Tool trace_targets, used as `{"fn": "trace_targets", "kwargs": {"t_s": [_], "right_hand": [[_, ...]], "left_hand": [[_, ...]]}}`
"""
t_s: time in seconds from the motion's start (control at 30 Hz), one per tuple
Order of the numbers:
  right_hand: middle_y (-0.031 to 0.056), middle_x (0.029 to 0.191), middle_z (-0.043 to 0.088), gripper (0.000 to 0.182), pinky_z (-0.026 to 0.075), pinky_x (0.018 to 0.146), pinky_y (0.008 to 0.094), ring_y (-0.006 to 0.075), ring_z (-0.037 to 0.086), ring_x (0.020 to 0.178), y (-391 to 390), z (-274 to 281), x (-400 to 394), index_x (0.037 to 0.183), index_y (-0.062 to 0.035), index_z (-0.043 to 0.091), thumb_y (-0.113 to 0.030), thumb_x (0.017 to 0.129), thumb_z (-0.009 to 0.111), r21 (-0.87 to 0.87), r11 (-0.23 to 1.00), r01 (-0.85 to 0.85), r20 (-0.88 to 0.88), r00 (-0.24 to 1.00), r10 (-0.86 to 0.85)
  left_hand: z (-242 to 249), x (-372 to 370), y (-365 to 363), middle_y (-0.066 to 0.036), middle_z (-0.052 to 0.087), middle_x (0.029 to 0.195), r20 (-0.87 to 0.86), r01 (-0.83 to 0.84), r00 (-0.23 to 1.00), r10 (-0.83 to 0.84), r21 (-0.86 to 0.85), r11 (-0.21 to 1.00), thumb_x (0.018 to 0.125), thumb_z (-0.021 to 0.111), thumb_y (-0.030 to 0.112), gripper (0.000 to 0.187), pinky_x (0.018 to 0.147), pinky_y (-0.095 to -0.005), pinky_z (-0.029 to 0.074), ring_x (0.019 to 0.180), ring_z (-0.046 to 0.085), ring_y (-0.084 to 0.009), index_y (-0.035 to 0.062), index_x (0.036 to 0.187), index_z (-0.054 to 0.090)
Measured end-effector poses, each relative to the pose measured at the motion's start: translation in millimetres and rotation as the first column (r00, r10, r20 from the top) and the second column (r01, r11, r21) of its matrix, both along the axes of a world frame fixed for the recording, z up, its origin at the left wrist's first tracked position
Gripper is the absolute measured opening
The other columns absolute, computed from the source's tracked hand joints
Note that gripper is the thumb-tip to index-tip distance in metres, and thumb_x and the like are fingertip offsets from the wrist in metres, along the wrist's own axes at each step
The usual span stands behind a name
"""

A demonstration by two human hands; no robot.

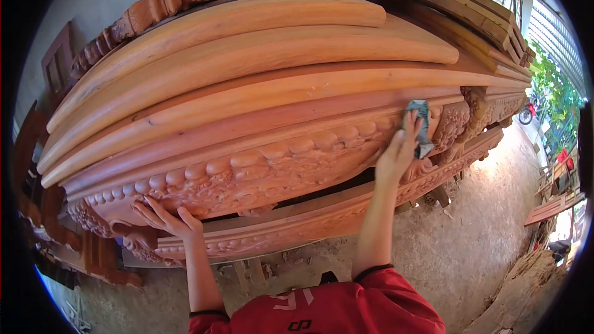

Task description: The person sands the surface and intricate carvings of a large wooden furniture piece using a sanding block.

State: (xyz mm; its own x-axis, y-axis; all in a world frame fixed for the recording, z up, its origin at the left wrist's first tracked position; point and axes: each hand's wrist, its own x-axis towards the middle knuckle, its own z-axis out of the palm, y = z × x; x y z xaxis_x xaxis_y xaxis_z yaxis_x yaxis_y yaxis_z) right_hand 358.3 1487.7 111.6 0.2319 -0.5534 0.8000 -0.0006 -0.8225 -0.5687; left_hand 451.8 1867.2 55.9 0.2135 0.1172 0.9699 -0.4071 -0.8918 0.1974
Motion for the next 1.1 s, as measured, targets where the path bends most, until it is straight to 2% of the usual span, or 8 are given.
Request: {"fn": "trace_targets", "kwargs": {"t_s": [0.07, 0.1, 0.23, 0.33, 0.43, 0.63, 0.9, 1.1], "right_hand": [[0.0103, 0.134, 0.043, 0.042, 0.004, 0.101, 0.0631, 0.0329, 0.026, 0.131, 25.5, -3.7, 9.9, 0.129, -0.014, 0.045, -0.031, 0.092, 0.039, -0.149, 0.988, -0.029, -0.09, 0.996, 0.016], [0.0093, 0.132, 0.045, 0.037, 0.007, 0.103, 0.0588, 0.0331, 0.031, 0.128, 58.4, 8.8, 3.2, 0.124, -0.0165, 0.051, -0.027, 0.089, 0.041, -0.279, 0.957, -0.081, -0.44, 0.896, -0.053], [0.0045, 0.13, 0.047, 0.044, 0.014, 0.098, 0.067, 0.0302, 0.039, 0.123, 73.3, -14.6, 2.0, 0.123, -0.0201, 0.051, -0.017, 0.079, 0.053, -0.567, 0.726, -0.389, -0.41, 0.898, 0.16], [0.006, 0.133, 0.045, 0.037, 0.012, 0.101, 0.0604, 0.0271, 0.035, 0.127, 7.8, 7.2, 1.2, 0.124, -0.011, 0.049, -0.023, 0.093, 0.034, -0.181, 0.983, 0.003, -0.141, 0.99, -0.029], [0.0078, 0.135, 0.043, 0.039, 0.012, 0.104, 0.0547, 0.0276, 0.032, 0.129, -17.0, 23.7, -3.7, 0.127, -0.0099, 0.046, -0.021, 0.096, 0.026, 0.05, 0.998, 0.04, 0.024, 0.999, -0.042], [0.006, 0.127, 0.05, 0.033, 0.011, 0.103, 0.0583, 0.0265, 0.041, 0.123, 46.0, 9.3, 12.4, 0.116, -0.0141, 0.055, -0.018, 0.085, 0.044, -0.65, 0.715, -0.258, -0.219, 0.964, 0.149], [0.0067, 0.125, 0.053, 0.035, 0.022, 0.102, 0.0493, 0.0251, 0.042, 0.123, -9.5, 28.3, -1.0, 0.123, -0.0099, 0.052, -0.021, 0.095, 0.035, -0.035, 0.985, 0.17, 0.036, 0.985, -0.169], [0.0055, 0.119, 0.057, 0.036, 0.017, 0.104, 0.0525, 0.0242, 0.05, 0.115, 50.1, 6.4, -2.7, 0.118, -0.0163, 0.056, -0.017, 0.082, 0.049, -0.602, 0.687, -0.407, -0.301, 0.912, 0.277]], "left_hand": [[-1.2, -0.2, -0.8, -0.025, 0.014, 0.144, -0.005, -0.004, 1.0, 0.004, -0.007, 1.0, 0.091, 0.036, 0.04, 0.062, 0.105, -0.0521, 0.013, 0.133, 0.013, -0.0412, -0.0015, 0.136, 0.029], [-0.5, -0.6, 0.3, -0.025, 0.014, 0.144, -0.014, 0.002, 1.0, -0.002, -0.003, 1.0, 0.091, 0.036, 0.04, 0.062, 0.105, -0.0521, 0.012, 0.133, 0.013, -0.0411, -0.0015, 0.136, 0.028], [1.6, -2.9, 4.0, -0.025, 0.015, 0.144, 0.005, -0.015, 1.0, 0.015, 0.075, 0.997, 0.091, 0.036, 0.038, 0.061, 0.105, -0.053, 0.011, 0.133, 0.012, -0.0414, -0.0027, 0.136, 0.029], [1.7, 0.4, 7.3, -0.026, 0.016, 0.143, 0.016, -0.013, 1.0, 0.011, 0.083, 0.996, 0.09, 0.036, 0.039, 0.062, 0.105, -0.0543, 0.012, 0.133, 0.013, -0.0425, -0.0032, 0.135, 0.03], [-0.9, -2.3, 8.4, -0.026, 0.016, 0.143, 0.016, -0.003, 1.0, 0.002, 0.083, 0.997, 0.09, 0.036, 0.04, 0.062, 0.105, -0.0547, 0.012, 0.132, 0.013, -0.0431, -0.0032, 0.134, 0.03], [-1.8, -1.6, 7.9, -0.027, 0.017, 0.142, 0.012, 0.005, 1.0, -0.006, 0.079, 0.997, 0.09, 0.035, 0.041, 0.063, 0.105, -0.0549, 0.012, 0.132, 0.013, -0.0438, -0.0032, 0.134, 0.03], [-2.2, 0.0, 8.0, -0.027, 0.017, 0.142, 0.015, 0.0, 1.0, -0.001, 0.068, 0.998, 0.089, 0.036, 0.041, 0.064, 0.105, -0.0545, 0.012, 0.132, 0.013, -0.0437, -0.0031, 0.135, 0.03], [-3.6, -0.2, 10.1, -0.027, 0.017, 0.142, 0.02, -0.013, 1.0, 0.012, 0.075, 0.997, 0.089, 0.036, 0.04, 0.063, 0.105, -0.0541, 0.012, 0.132, 0.014, -0.0437, -0.0029, 0.135, 0.03]]}}
